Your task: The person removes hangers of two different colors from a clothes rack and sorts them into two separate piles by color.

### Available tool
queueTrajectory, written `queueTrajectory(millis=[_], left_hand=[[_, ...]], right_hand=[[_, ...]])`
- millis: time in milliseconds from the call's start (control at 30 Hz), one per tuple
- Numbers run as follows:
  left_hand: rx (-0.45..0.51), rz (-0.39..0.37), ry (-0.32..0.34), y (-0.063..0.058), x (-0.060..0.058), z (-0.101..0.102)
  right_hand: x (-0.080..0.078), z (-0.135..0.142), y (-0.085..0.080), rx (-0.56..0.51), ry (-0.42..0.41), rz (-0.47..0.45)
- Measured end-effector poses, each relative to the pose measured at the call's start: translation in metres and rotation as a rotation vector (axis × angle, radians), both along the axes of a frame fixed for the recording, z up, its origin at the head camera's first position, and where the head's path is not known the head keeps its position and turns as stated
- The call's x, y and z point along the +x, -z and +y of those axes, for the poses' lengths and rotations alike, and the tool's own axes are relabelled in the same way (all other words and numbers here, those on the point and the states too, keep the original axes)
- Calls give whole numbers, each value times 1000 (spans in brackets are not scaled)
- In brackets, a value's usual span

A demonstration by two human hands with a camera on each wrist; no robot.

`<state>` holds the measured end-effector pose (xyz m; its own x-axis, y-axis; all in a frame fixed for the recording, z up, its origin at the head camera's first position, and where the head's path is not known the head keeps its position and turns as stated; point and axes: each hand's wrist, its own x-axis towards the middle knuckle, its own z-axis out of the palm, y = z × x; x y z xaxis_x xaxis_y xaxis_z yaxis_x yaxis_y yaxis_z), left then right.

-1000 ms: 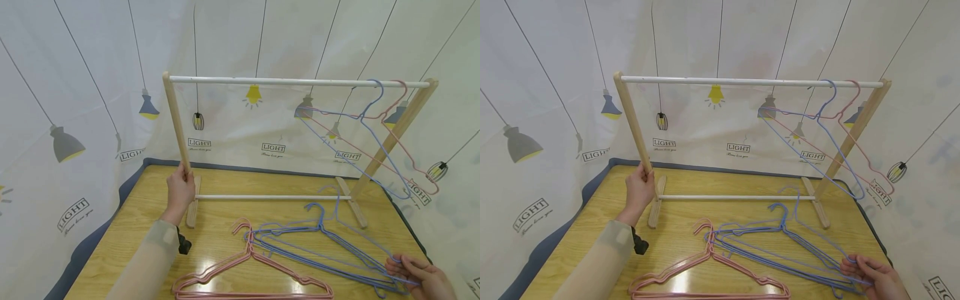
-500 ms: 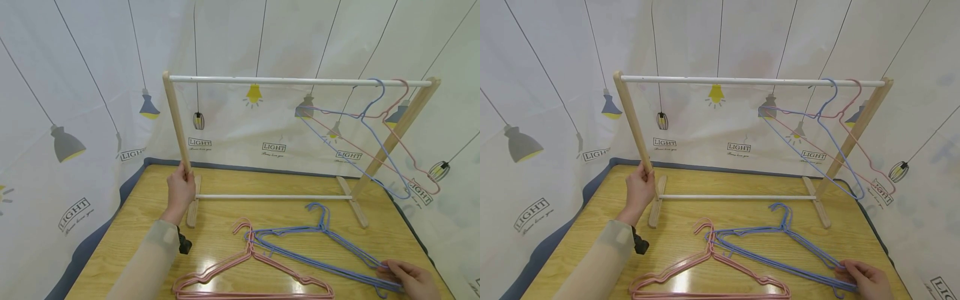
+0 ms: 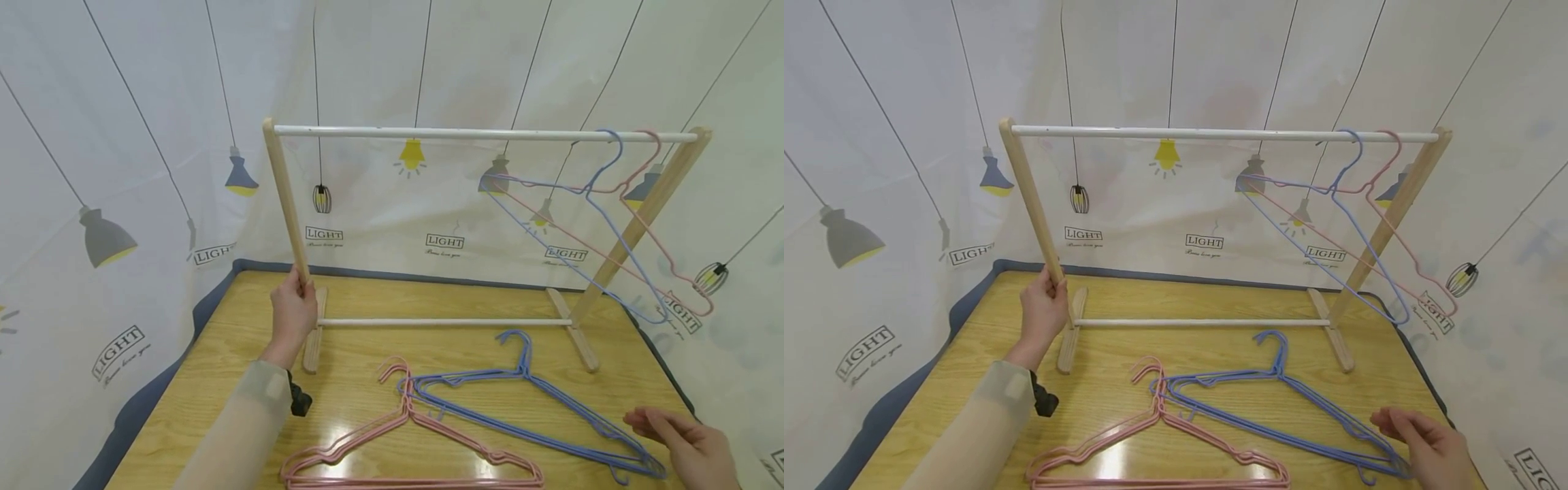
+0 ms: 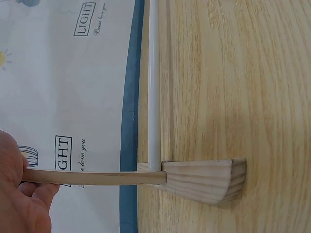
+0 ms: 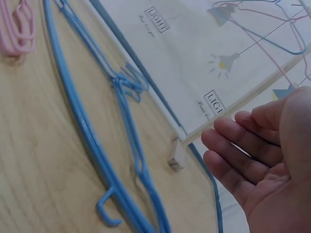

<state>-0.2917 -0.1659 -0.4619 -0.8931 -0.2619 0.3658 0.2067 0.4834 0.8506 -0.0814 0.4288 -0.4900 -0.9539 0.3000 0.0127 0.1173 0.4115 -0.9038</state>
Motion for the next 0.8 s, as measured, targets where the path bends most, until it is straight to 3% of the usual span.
queueTrajectory(millis=[133,367,567,700,800], left_hand=[[-1,19,11,2,-1,2],[-2,-5,2,3,1,-2],[0,-10,0,3,1,-2],[-4,-3,5,3,-1,0],[-1,-2,11,2,0,-1]], right_hand=[[2,-2,-11,-84,-47,107],[-9,-5,-37,-105,-87,197],[-23,-4,-63,-92,-43,367],[-35,-2,-83,-217,-19,459],[-46,-3,-94,-298,-46,508]])
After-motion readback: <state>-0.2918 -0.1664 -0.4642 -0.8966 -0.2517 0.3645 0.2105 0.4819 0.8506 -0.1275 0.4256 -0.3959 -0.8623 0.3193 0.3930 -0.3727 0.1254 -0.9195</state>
